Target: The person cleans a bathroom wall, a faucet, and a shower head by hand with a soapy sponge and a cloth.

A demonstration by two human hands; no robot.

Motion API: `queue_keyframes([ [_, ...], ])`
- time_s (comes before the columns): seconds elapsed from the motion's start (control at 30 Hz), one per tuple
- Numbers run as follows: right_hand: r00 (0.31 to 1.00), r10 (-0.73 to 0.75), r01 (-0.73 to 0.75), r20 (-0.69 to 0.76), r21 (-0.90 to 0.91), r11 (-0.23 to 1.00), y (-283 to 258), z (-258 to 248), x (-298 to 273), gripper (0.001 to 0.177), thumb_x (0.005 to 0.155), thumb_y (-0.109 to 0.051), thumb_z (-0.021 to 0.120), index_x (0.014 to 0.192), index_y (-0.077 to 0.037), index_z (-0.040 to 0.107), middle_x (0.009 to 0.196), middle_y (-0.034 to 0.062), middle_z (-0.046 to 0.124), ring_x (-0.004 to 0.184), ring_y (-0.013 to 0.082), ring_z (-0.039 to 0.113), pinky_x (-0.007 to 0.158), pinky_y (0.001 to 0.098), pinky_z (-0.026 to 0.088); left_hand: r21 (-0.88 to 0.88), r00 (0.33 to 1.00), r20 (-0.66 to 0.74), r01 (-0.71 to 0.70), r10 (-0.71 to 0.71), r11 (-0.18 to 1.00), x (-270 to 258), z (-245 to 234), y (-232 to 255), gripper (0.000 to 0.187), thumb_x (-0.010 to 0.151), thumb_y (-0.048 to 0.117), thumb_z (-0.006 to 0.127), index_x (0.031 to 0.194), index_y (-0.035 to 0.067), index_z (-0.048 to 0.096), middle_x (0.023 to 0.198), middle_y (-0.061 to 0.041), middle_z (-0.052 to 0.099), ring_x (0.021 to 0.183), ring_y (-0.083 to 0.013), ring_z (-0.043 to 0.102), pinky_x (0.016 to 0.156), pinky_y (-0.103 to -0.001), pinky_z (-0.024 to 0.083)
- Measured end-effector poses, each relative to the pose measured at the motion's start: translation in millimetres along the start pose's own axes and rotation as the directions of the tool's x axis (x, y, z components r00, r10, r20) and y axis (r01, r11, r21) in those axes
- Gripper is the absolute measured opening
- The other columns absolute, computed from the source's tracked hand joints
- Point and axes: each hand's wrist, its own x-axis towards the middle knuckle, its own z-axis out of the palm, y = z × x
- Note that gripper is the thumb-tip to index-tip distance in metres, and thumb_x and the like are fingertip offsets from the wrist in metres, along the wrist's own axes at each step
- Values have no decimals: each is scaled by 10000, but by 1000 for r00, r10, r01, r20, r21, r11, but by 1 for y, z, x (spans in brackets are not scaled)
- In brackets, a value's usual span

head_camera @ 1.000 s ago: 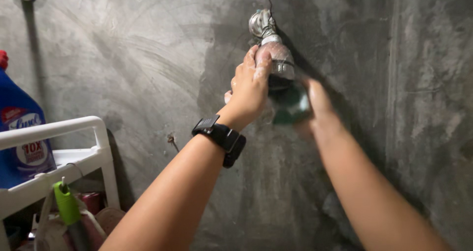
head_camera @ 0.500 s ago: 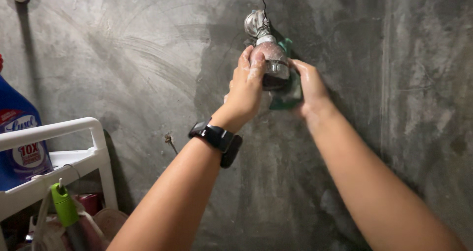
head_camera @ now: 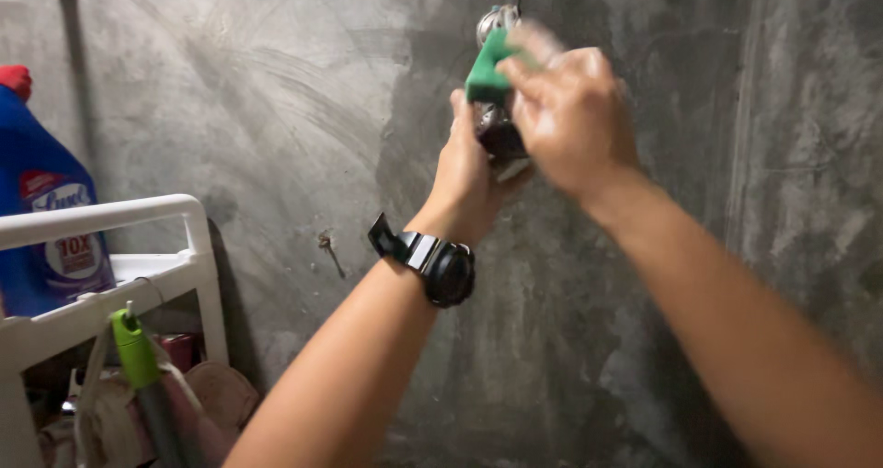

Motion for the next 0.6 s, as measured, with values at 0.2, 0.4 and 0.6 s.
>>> queue_keyframes([
  [0.2,963,-247,264,109,-192,945,0,-9,-9,269,963,-188,812,1227,-202,862,1414,-55,781,1204,278,613,1014,473,492,-94,957,273,-72,95,993,15,-33,-12,566,1172,533,394,1427,82,620,1331,-138,708,1191,-299,681,1054,-498,550],
  [0.4,966,-200,211,163,-58,976,37,5,13,243,1045,-239,784,1273,-173,842,1401,-26,793,1172,298,610,1066,459,539,-10,975,220,-11,13,1000,21,-33,-3,640,1105,660,356,1495,202,573,1312,-113,690,1188,-267,640,1054,-489,464],
  [0.6,917,-183,218,354,-59,974,61,-13,34,322,1025,-226,746,1332,-161,819,1445,32,771,1081,299,661,1041,443,538,67,981,186,40,-52,997,9,-25,12,1066,914,936,176,1611,189,477,1523,-159,669,1459,-328,579,1254,-611,302],
])
